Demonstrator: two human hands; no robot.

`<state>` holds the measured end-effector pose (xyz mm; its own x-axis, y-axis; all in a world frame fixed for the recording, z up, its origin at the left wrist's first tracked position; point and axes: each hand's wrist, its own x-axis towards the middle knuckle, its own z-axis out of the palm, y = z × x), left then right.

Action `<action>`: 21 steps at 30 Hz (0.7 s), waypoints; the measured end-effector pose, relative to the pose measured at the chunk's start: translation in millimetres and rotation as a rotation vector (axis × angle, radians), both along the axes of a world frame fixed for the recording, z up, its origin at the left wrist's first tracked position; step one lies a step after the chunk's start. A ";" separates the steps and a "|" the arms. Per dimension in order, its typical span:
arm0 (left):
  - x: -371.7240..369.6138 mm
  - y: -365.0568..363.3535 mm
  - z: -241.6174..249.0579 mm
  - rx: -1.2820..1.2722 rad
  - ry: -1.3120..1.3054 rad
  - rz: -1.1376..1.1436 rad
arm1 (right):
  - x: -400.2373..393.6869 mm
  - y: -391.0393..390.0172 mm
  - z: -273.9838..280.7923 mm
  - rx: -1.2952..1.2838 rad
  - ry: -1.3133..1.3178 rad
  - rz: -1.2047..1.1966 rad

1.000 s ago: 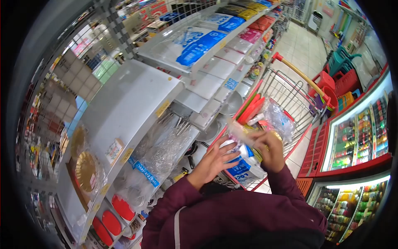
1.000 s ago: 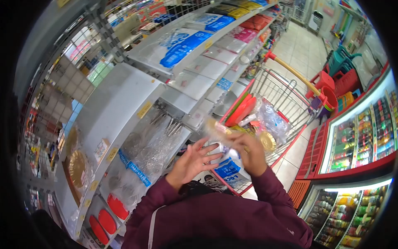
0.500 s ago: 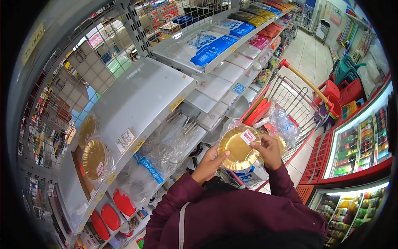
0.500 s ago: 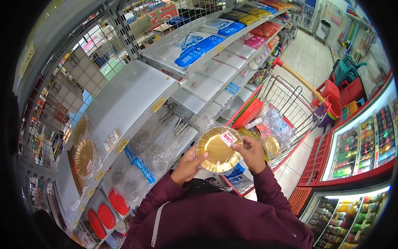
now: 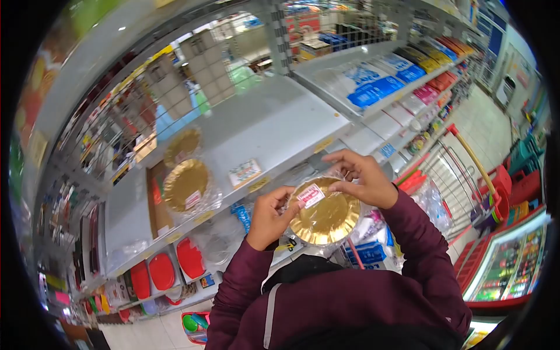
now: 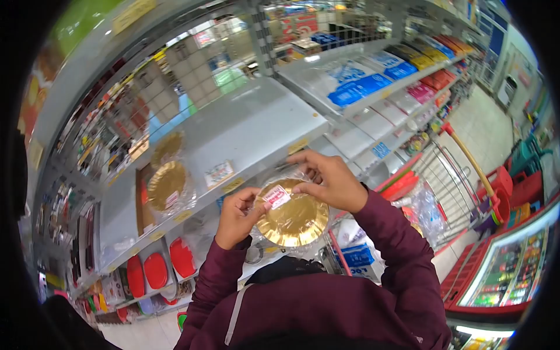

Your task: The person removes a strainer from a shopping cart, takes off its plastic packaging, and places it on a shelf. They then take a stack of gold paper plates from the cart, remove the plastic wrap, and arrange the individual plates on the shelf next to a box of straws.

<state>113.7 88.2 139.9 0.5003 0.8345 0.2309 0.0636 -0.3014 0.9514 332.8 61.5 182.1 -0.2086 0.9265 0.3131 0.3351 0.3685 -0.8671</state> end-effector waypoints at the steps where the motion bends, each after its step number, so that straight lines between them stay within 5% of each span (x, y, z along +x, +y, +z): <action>1: -11.0 1.4 4.0 0.025 -0.047 0.075 | -6.5 3.8 5.9 0.012 -0.003 0.032; 5: -45.9 -6.1 29.2 0.023 -0.282 0.331 | -35.0 10.5 15.2 0.007 0.089 0.127; 8: -69.0 -8.4 34.6 0.077 -0.327 0.400 | -64.9 15.7 12.8 -0.347 0.386 0.299; 15: -127.0 -2.9 77.5 0.118 -0.305 0.553 | -111.6 58.7 31.1 -0.199 0.219 0.316; 21: -194.5 66.4 142.9 0.079 -0.138 0.548 | -162.7 137.4 107.8 0.018 0.063 0.307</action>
